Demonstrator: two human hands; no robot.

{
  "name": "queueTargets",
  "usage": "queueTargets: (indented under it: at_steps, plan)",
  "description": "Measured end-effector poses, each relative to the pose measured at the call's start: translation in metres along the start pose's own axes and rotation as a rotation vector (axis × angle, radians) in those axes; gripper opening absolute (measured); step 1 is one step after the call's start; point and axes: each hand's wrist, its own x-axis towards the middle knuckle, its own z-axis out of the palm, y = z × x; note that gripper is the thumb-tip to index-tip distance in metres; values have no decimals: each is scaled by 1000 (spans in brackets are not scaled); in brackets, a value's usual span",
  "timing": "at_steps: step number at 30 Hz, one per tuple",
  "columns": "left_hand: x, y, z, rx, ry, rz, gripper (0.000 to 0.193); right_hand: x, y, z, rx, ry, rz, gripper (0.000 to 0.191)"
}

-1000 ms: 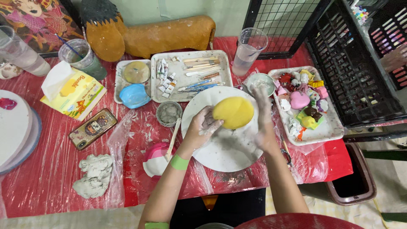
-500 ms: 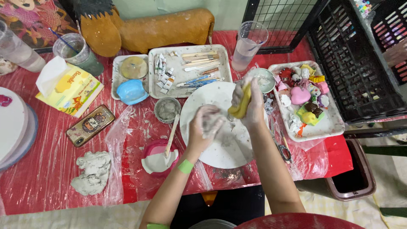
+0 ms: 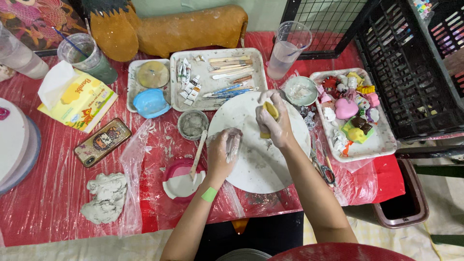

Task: The person kneads and presses gray clay inside a small bowl on a turntable, then shapes a small white clay ball by hand. They use scissors to trim a small red-and-white clay piece and continue pressing and forming the clay pieces on the work surface.

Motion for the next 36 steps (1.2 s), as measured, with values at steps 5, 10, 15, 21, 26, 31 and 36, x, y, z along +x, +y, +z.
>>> queueTargets:
  at_steps: [5,10,15,21,26,31,36]
  plan:
    - [11,12,0,-38,-143,138,24,-1,23,-5,234,111,215,45]
    - [40,13,5,-373,-372,60,32,-1,34,-9,229,108,185,49]
    - [58,14,13,-260,-457,-5,28,-3,32,-8,263,140,178,48]
    - [61,18,18,-277,-484,-113,29,-2,24,-3,316,196,178,49]
    - [63,20,21,-336,-415,-32,30,-1,22,-5,248,191,103,56]
    - [62,21,24,-260,-379,57,34,-4,29,-7,336,153,93,58]
    - [60,22,24,-232,-402,1,38,-8,39,-8,313,175,106,59]
